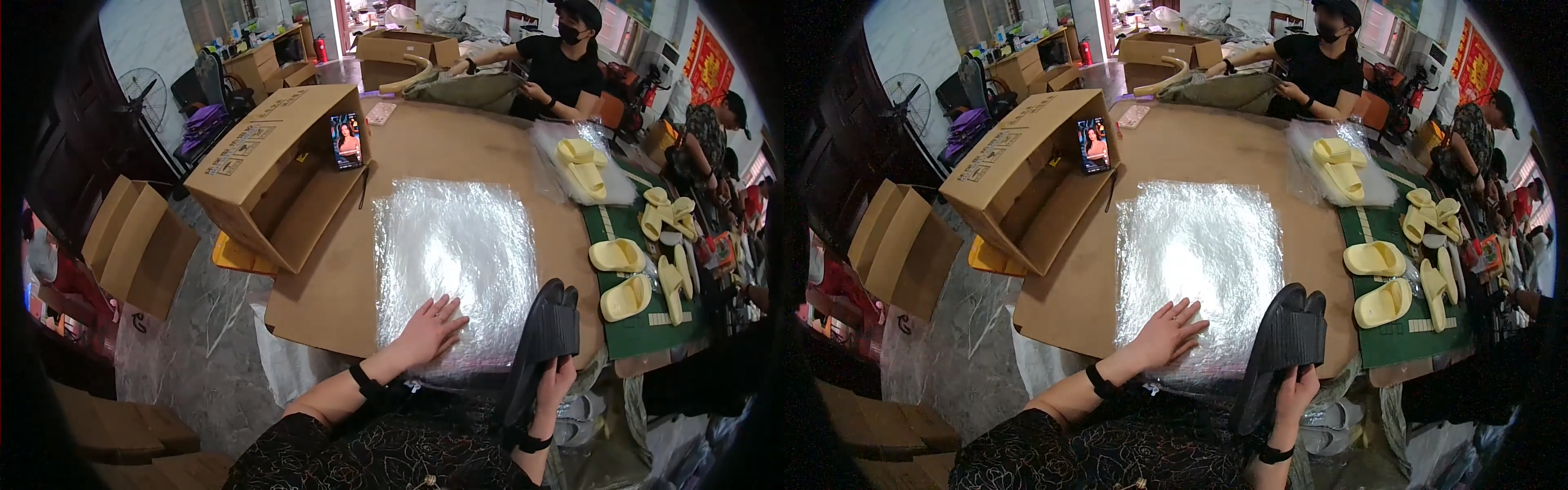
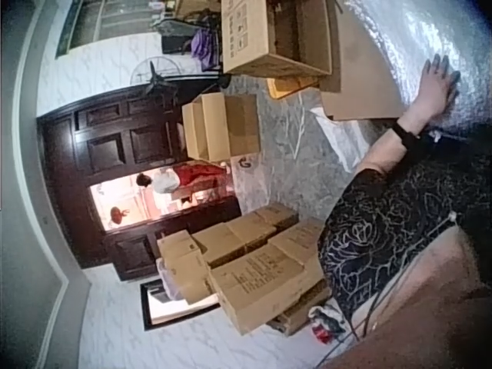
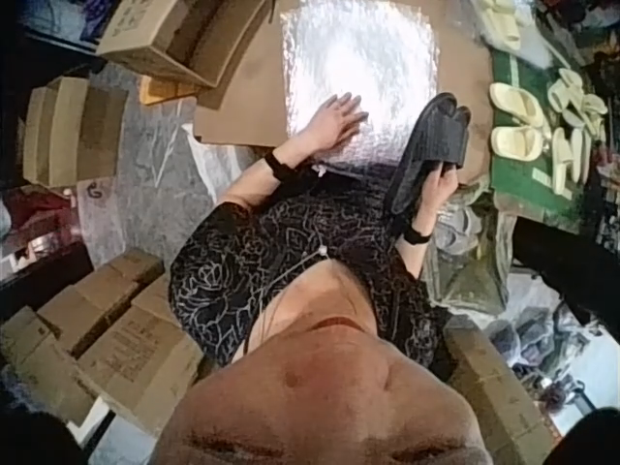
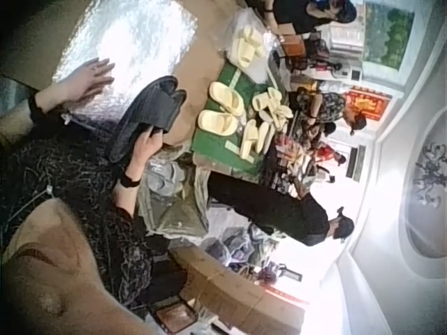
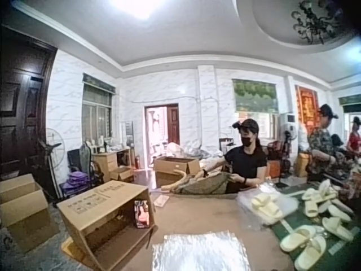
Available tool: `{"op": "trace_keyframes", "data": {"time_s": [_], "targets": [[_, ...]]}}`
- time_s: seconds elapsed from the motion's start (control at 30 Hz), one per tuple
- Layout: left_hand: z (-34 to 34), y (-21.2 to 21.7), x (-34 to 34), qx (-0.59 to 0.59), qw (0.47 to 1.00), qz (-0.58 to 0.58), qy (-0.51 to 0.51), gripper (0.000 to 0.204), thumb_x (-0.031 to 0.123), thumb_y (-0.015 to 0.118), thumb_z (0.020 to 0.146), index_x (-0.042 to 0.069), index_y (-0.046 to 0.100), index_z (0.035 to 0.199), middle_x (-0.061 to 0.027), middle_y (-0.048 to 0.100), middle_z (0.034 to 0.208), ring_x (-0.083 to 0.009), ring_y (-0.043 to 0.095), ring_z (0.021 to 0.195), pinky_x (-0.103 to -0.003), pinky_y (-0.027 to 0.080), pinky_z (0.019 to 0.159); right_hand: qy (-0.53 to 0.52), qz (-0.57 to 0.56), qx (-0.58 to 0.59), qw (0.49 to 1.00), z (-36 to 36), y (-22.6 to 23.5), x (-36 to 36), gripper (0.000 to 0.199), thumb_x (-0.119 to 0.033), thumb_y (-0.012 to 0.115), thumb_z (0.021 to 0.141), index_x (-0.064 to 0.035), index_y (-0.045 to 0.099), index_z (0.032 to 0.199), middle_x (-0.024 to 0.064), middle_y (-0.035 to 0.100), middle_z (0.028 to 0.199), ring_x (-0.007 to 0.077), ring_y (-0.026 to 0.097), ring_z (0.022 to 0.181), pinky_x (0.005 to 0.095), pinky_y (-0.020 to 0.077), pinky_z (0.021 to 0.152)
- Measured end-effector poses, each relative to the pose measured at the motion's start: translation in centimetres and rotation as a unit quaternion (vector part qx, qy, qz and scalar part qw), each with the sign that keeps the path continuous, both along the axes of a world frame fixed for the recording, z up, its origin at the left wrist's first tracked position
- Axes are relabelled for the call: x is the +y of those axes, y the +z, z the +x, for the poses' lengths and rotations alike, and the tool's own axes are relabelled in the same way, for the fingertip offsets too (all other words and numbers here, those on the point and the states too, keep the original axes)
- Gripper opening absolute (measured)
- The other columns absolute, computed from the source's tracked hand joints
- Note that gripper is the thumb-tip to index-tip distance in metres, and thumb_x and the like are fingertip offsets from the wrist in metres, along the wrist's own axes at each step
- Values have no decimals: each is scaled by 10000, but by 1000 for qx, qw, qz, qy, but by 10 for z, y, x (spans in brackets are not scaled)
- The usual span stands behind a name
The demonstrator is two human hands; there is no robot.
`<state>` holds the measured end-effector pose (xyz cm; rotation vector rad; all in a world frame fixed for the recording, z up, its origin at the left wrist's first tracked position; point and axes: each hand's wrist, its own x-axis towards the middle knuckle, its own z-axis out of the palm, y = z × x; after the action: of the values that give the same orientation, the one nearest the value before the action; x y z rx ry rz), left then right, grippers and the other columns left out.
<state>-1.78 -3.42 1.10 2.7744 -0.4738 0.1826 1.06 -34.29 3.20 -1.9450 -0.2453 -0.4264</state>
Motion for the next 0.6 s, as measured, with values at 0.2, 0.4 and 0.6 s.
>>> {"op": "trace_keyframes", "data": {"time_s": [0.2,0.4,0.6], "targets": [[11,-4,1,6,994,-107,23,383,362,570,980,141,647,1284,-185,450,1498,-397,394,1395,-510,356,1118,-24,9,12,1000,-5,11,0,260,-47,478,977,102,595,1154,192,692,1012,206,653,905,317,482,829],[6,30,-18,63,996,-6,67,753,648,646,836,56,601,1300,-240,383,1525,-395,331,1437,-536,248,1179,-26,-8,-7,1000,2,-3,-11,267,-48,495,960,97,599,1160,210,706,1027,258,687,947,323,487,835],[16,8,-23,28,998,-25,54,499,396,631,927,16,586,1247,-249,407,1499,-401,367,1415,-497,308,1165,-37,-10,0,999,-5,6,-12,256,-57,496,967,89,606,1146,188,711,1019,246,678,934,324,483,820]]}}
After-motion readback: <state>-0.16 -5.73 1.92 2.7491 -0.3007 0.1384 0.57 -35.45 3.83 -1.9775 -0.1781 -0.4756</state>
